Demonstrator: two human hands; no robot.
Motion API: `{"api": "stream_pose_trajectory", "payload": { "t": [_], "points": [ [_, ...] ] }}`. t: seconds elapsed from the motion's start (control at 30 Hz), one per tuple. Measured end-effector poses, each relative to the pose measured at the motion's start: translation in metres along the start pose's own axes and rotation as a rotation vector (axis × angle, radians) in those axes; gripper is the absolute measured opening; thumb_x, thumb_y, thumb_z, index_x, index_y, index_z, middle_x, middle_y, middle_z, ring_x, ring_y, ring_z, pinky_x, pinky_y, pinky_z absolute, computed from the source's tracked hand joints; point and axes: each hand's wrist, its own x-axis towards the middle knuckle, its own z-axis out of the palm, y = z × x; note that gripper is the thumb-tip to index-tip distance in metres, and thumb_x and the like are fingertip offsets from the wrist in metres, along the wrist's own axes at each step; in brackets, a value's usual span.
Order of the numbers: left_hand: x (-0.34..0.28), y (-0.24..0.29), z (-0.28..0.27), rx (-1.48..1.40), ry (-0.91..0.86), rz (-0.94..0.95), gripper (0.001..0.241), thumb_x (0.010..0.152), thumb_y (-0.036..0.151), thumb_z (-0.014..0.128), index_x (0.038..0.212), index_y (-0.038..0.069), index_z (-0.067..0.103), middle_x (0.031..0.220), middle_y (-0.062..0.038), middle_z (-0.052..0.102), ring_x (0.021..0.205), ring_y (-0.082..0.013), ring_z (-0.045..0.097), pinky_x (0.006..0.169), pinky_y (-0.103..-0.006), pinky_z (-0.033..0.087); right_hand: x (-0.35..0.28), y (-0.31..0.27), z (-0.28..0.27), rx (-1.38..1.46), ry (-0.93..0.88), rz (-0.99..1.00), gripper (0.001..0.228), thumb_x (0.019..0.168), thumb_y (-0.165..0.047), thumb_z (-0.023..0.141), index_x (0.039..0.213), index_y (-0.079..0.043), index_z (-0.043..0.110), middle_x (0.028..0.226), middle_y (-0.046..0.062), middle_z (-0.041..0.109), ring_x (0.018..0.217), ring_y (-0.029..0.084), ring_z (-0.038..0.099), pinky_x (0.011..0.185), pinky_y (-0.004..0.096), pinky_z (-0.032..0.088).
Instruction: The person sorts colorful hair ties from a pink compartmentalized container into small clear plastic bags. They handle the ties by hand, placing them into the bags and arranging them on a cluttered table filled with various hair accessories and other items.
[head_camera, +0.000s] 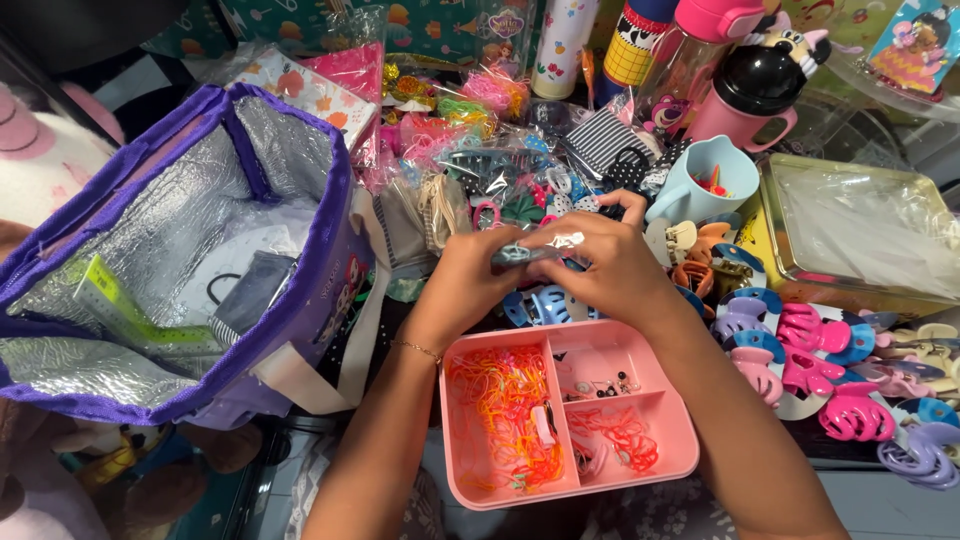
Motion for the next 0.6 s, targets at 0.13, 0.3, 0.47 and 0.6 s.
{"api": "stream_pose_trajectory", "payload": {
  "t": [0.13, 0.3, 0.47, 0.6],
  "points": [
    [-0.002, 0.008, 0.002, -0.062, 0.005, 0.014, 0.037, 0.077, 0.01, 0.081, 0.113, 0.007, 0.072, 0.095, -0.021, 0.077, 0.097, -0.045, 0.072, 0.086, -0.049, 0.057, -0.004, 0.014, 0.007, 0.023, 0.002, -0.032, 0.022, 0.089, -0.006, 0.076, 0.103, -0.022, 0.076, 0.096, -0.005, 0.076, 0.097, 0.014, 0.072, 0.104, 0.037, 0.032],
    [0.003, -0.003, 0.003, -0.016, 0.048, -0.01, 0.032, 0.081, 0.008, 0.077, 0.112, 0.015, 0.075, 0.094, -0.009, 0.079, 0.097, -0.0344, 0.074, 0.087, -0.0409, 0.058, 0.006, -0.008, -0.001, 0.129, 0.04, -0.046, 0.027, 0.083, -0.006, 0.082, 0.108, -0.016, 0.077, 0.095, 0.002, 0.077, 0.093, 0.023, 0.075, 0.11, 0.044, 0.042],
    [0.001, -0.003, 0.003, -0.047, 0.088, -0.015, 0.031, 0.079, 0.007, 0.079, 0.109, 0.014, 0.076, 0.092, -0.01, 0.078, 0.096, -0.0352, 0.075, 0.086, -0.0417, 0.059, 0.0, 0.004, 0.002, 0.024, 0.049, -0.04, 0.025, 0.084, -0.008, 0.082, 0.106, -0.019, 0.076, 0.094, -0.004, 0.075, 0.093, 0.016, 0.073, 0.11, 0.042, 0.037],
    [-0.004, 0.01, -0.002, -0.091, 0.095, -0.016, 0.026, 0.077, 0.008, 0.08, 0.102, 0.007, 0.075, 0.09, -0.019, 0.077, 0.092, -0.041, 0.074, 0.078, -0.0457, 0.058, 0.0, 0.003, 0.001, 0.042, 0.072, -0.025, 0.025, 0.086, -0.002, 0.078, 0.103, -0.019, 0.078, 0.09, -0.004, 0.075, 0.089, 0.016, 0.073, 0.108, 0.041, 0.037]
  ]
}}
